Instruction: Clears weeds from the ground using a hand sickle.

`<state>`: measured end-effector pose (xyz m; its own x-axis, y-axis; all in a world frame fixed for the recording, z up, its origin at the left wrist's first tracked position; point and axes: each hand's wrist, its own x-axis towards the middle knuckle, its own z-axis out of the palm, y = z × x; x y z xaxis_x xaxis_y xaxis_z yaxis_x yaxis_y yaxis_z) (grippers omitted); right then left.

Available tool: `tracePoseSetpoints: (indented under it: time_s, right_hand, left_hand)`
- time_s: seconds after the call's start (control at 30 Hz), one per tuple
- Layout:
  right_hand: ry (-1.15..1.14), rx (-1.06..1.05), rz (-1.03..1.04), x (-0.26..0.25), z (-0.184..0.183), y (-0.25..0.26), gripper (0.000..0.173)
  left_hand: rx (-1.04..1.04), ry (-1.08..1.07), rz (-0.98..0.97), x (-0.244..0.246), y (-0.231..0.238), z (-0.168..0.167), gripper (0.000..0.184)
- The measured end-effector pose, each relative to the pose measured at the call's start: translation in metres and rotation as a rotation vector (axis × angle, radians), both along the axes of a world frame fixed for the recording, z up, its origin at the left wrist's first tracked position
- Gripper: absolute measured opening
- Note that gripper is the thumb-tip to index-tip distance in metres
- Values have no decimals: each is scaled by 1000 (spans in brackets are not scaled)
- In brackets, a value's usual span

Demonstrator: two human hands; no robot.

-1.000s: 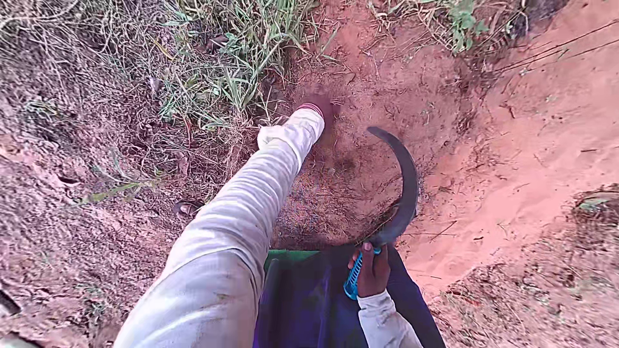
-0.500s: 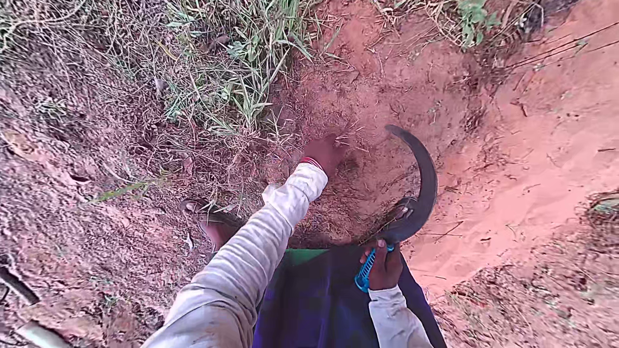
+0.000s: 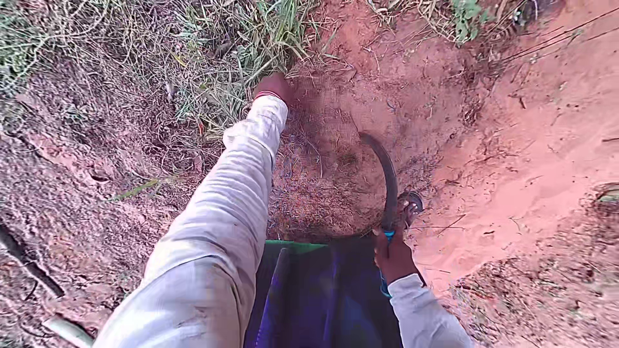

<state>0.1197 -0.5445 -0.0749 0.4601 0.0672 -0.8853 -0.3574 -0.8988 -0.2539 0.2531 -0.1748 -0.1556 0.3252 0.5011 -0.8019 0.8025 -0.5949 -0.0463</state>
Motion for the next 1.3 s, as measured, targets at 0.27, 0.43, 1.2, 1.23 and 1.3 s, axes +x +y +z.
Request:
tracePoseSetpoints:
  time_s: [0.27,0.43,1.2,1.23,1.3]
  right_hand:
    - [-70,57,-270,-35,57,-14,51]
    - [47,43,53,-58,71,18,54]
    - [-216,-374,-174,-120,153,306,54]
    - [-223,-344,-175,-112,150,310,56]
    - [-225,-284,-253,-91,145,320,55]
  left_hand:
    - [-89,-50,-271,-119,-9,28,52]
    - [78,-13,-221,-190,70,28,44]
    - [-653,-238,26,-280,177,147,51]
    - [-633,-245,30,-279,177,151,51]
    - [-584,-308,-1,-273,168,164,48]
